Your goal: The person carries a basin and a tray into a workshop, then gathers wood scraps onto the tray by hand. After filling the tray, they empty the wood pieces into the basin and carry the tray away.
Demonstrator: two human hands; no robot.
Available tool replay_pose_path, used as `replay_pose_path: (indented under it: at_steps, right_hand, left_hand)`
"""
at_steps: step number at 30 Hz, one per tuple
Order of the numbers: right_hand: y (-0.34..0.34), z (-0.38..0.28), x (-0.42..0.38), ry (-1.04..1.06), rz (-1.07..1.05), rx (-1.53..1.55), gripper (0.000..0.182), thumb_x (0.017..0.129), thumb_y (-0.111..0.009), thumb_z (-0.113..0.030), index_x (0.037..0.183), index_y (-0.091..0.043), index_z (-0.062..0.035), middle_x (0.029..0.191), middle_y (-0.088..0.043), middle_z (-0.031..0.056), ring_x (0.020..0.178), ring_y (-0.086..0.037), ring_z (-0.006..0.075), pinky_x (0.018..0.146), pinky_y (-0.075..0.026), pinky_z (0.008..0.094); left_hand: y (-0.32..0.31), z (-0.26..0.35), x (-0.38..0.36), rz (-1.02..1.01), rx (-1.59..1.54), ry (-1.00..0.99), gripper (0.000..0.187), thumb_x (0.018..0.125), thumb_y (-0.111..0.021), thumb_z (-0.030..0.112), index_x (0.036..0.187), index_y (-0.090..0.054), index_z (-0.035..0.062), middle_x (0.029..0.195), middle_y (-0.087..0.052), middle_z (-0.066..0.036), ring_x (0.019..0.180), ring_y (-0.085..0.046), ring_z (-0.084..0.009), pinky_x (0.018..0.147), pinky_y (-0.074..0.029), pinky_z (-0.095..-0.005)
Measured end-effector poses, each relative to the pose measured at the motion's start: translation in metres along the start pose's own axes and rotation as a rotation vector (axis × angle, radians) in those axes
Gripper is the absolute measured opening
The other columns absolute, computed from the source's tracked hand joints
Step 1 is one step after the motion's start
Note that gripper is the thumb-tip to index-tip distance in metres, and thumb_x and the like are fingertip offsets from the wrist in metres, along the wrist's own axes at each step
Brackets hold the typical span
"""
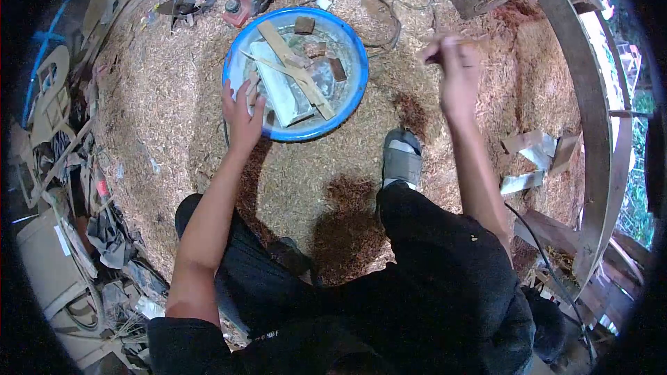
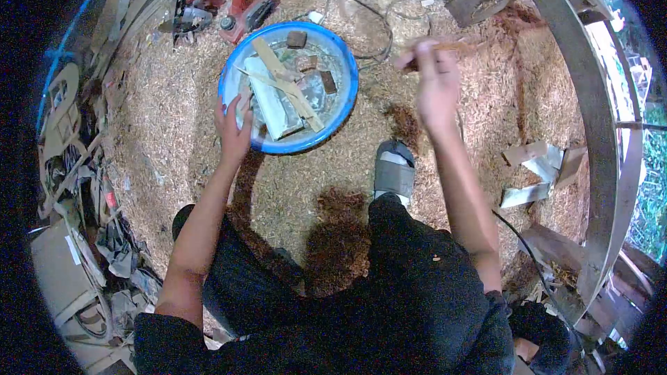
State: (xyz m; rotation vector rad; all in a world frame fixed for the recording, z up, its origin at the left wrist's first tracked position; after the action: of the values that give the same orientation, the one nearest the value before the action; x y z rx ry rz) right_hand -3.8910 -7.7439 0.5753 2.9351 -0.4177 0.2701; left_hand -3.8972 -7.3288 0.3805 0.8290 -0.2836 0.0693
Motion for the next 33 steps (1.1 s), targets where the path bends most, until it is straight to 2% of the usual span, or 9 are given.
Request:
replay_pose_path:
  at_steps: [6, 8, 11, 18, 22, 23, 27, 30, 33]
  right_hand:
    - [-0.078, 0.086, -0.034, -0.317, -0.111, 0.069, 0.032, 0.115, -0.050, -0.025, 0.118, -0.067, 0.0014, 0.097, -0.074, 0.0096, 0.089, -0.071, 0.0196, 0.084, -0.058, 0.0337]
    - [-0.096, 0.115, -0.052, -0.584, -0.419, 0.276, 0.033, 0.115, -0.050, -0.025, 0.126, -0.064, 0.0025, 0.102, -0.074, 0.0106, 0.089, -0.071, 0.0198, 0.082, -0.058, 0.0338]
    - [-0.111, 0.129, -0.069, -0.779, -0.477, 0.392, 0.036, 0.115, -0.050, -0.029, 0.130, -0.066, -0.0005, 0.115, -0.076, 0.0100, 0.095, -0.072, 0.0171, 0.080, -0.060, 0.0303]
    - [-0.131, 0.124, -0.060, -0.826, -0.511, 0.544, 0.040, 0.113, -0.055, -0.026, 0.141, -0.058, 0.0027, 0.123, -0.072, 0.0111, 0.100, -0.069, 0.0180, 0.081, -0.059, 0.0317]
    - [-0.142, 0.148, -0.068, -0.875, -0.571, 0.583, 0.045, 0.112, -0.056, -0.030, 0.144, -0.056, 0.0021, 0.126, -0.073, 0.0117, 0.100, -0.072, 0.0177, 0.083, -0.060, 0.0315]
    - [-0.147, 0.129, -0.071, -0.902, -0.552, 0.482, 0.042, 0.113, -0.056, -0.031, 0.140, -0.058, 0.0011, 0.121, -0.074, 0.0091, 0.091, -0.069, 0.0143, 0.078, -0.058, 0.0301]
    - [-0.141, 0.143, -0.075, -0.839, -0.806, 0.029, 0.034, 0.112, -0.056, -0.032, 0.127, -0.066, -0.0028, 0.103, -0.076, 0.0044, 0.073, -0.064, 0.0119, 0.064, -0.051, 0.0278]
    - [-0.129, 0.137, -0.071, -0.783, -1.058, -0.399, 0.034, 0.110, -0.059, -0.035, 0.118, -0.072, -0.0049, 0.098, -0.075, 0.0019, 0.069, -0.063, 0.0121, 0.063, -0.051, 0.0298]
    - [-0.101, 0.128, -0.061, -0.622, -0.982, -0.614, 0.035, 0.106, -0.063, -0.039, 0.115, -0.075, -0.0062, 0.099, -0.075, 0.0013, 0.078, -0.066, 0.0119, 0.074, -0.053, 0.0310]
  left_hand:
    - [0.009, -0.018, -0.005, 0.013, -0.018, 0.109, 0.052, 0.103, -0.068, 0.026, 0.150, -0.055, 0.0081, 0.163, -0.032, -0.031, 0.149, -0.035, -0.0486, 0.123, -0.028, -0.0568]
    - [0.017, -0.021, -0.003, 0.052, -0.023, 0.111, 0.049, 0.105, -0.064, 0.027, 0.149, -0.055, 0.0075, 0.163, -0.032, -0.032, 0.149, -0.033, -0.0482, 0.124, -0.027, -0.0560]
    - [0.033, -0.035, 0.000, 0.092, 0.009, 0.125, 0.046, 0.107, -0.061, 0.028, 0.149, -0.057, 0.0083, 0.163, -0.032, -0.033, 0.148, -0.034, -0.0483, 0.123, -0.027, -0.0555]
    - [0.080, -0.075, -0.009, 0.206, -0.043, 0.286, 0.038, 0.110, -0.052, 0.027, 0.138, -0.066, 0.0057, 0.158, -0.038, -0.031, 0.143, -0.040, -0.0454, 0.121, -0.031, -0.0528]
    - [0.088, -0.118, -0.028, 0.199, -0.165, 0.454, 0.036, 0.106, -0.061, 0.026, 0.132, -0.069, 0.0020, 0.137, -0.063, -0.023, 0.133, -0.054, -0.0374, 0.117, -0.039, -0.0454]
    - [0.086, -0.120, -0.033, 0.202, -0.044, 0.395, 0.035, 0.101, -0.068, 0.025, 0.125, -0.073, 0.0005, 0.120, -0.072, -0.021, 0.117, -0.066, -0.0358, 0.106, -0.050, -0.0422]
    - [0.077, -0.126, -0.050, 0.011, -0.041, 0.440, 0.028, 0.097, -0.070, 0.021, 0.115, -0.076, 0.0009, 0.106, -0.075, -0.021, 0.099, -0.073, -0.0352, 0.092, -0.057, -0.0429]
    - [0.083, -0.110, -0.041, 0.074, -0.091, 0.412, 0.027, 0.098, -0.070, 0.022, 0.115, -0.076, 0.0019, 0.104, -0.074, -0.021, 0.097, -0.073, -0.0339, 0.092, -0.057, -0.0423]
    - [0.091, -0.096, -0.034, 0.163, -0.175, 0.401, 0.025, 0.101, -0.069, 0.022, 0.114, -0.075, 0.0006, 0.108, -0.073, -0.020, 0.100, -0.071, -0.0327, 0.093, -0.055, -0.0411]
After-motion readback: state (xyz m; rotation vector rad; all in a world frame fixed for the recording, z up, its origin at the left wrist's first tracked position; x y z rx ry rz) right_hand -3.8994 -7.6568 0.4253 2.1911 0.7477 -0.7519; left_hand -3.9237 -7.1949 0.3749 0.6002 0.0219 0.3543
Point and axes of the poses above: each hand's wrist, its own x-axis towards the middle knuckle, its own y-axis out of the back of the hand, z = x × y, the point moved 1 cm from there along x, towards the middle knuckle
